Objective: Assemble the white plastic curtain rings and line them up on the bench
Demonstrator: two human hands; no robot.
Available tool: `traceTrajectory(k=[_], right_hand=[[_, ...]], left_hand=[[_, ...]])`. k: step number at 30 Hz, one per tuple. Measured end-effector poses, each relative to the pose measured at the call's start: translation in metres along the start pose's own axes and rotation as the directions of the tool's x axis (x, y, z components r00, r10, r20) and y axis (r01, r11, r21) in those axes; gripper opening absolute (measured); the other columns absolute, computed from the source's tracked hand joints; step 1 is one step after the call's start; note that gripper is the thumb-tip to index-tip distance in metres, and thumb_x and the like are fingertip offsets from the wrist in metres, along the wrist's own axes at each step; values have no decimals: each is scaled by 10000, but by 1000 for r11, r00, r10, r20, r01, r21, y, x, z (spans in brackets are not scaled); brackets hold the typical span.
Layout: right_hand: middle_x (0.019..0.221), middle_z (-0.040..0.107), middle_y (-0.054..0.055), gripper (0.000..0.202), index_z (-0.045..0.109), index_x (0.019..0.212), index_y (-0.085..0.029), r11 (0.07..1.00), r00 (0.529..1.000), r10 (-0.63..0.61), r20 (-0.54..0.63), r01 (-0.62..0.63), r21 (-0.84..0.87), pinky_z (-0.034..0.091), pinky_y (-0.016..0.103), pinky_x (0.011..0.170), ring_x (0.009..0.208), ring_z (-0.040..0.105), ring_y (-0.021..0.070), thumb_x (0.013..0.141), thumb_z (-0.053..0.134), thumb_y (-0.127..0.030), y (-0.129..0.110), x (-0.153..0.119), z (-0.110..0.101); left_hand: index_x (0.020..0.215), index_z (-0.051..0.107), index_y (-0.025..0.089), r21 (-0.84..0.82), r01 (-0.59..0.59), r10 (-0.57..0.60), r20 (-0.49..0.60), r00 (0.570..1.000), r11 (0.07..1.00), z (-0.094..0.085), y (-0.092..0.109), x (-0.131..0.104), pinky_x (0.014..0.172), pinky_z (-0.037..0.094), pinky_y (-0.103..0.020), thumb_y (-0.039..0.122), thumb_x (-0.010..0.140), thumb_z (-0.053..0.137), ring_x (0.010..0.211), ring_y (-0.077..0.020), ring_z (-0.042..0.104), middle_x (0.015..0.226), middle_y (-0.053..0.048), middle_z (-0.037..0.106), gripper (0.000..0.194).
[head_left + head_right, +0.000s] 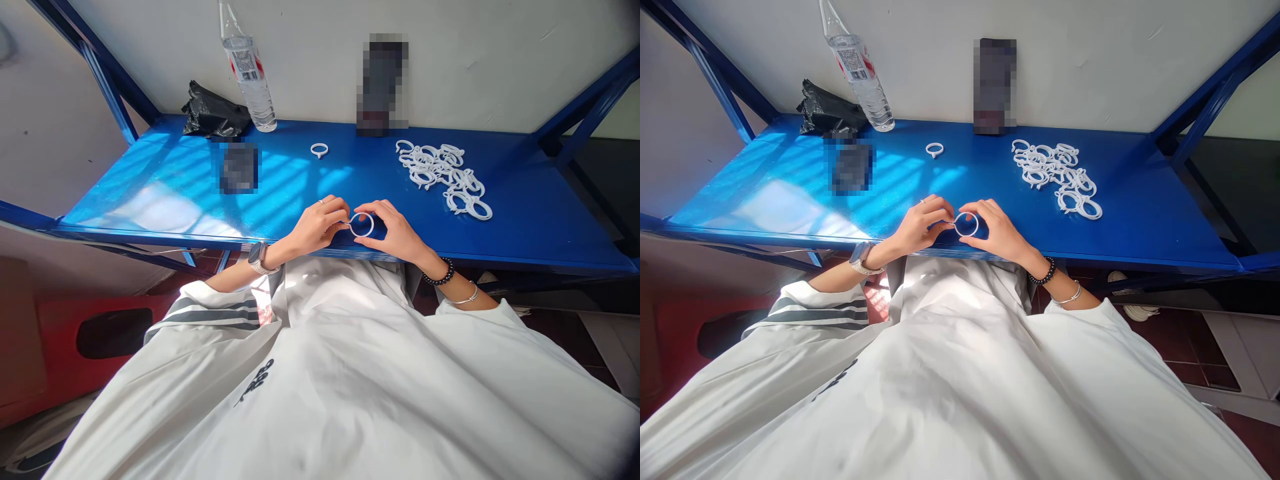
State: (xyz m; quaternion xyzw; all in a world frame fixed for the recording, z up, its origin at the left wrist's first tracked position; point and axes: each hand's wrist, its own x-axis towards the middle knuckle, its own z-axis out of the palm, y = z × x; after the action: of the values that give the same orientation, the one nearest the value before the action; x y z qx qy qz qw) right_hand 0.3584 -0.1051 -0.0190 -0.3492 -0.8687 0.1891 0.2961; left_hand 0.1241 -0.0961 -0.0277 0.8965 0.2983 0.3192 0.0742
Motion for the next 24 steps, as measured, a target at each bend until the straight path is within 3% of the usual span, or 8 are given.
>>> traceTrajectory(k=[15,24], right_hand=[[1142,680,76,410,577,1223,-269,998,996,48,-72,-45,36,529,469,906,1047,621,311,862,720,-402,-2,-1,0],[1124,675,73,425,595,1182,-254,999,992,39,-119,-35,35,528,443,899,1012,628,295,838,754,-447,0,-1,0]], left_hand=[[1050,639,194,-50,84,-86,-32,996,995,-1,1,0,800,517,-342,307,1015,531,943,-212,620,1039,-93,656,160],[1105,639,180,-68,62,-66,-56,996,996,-2,3,1,792,546,-328,300,1018,534,949,-205,631,1047,-99,664,182]])
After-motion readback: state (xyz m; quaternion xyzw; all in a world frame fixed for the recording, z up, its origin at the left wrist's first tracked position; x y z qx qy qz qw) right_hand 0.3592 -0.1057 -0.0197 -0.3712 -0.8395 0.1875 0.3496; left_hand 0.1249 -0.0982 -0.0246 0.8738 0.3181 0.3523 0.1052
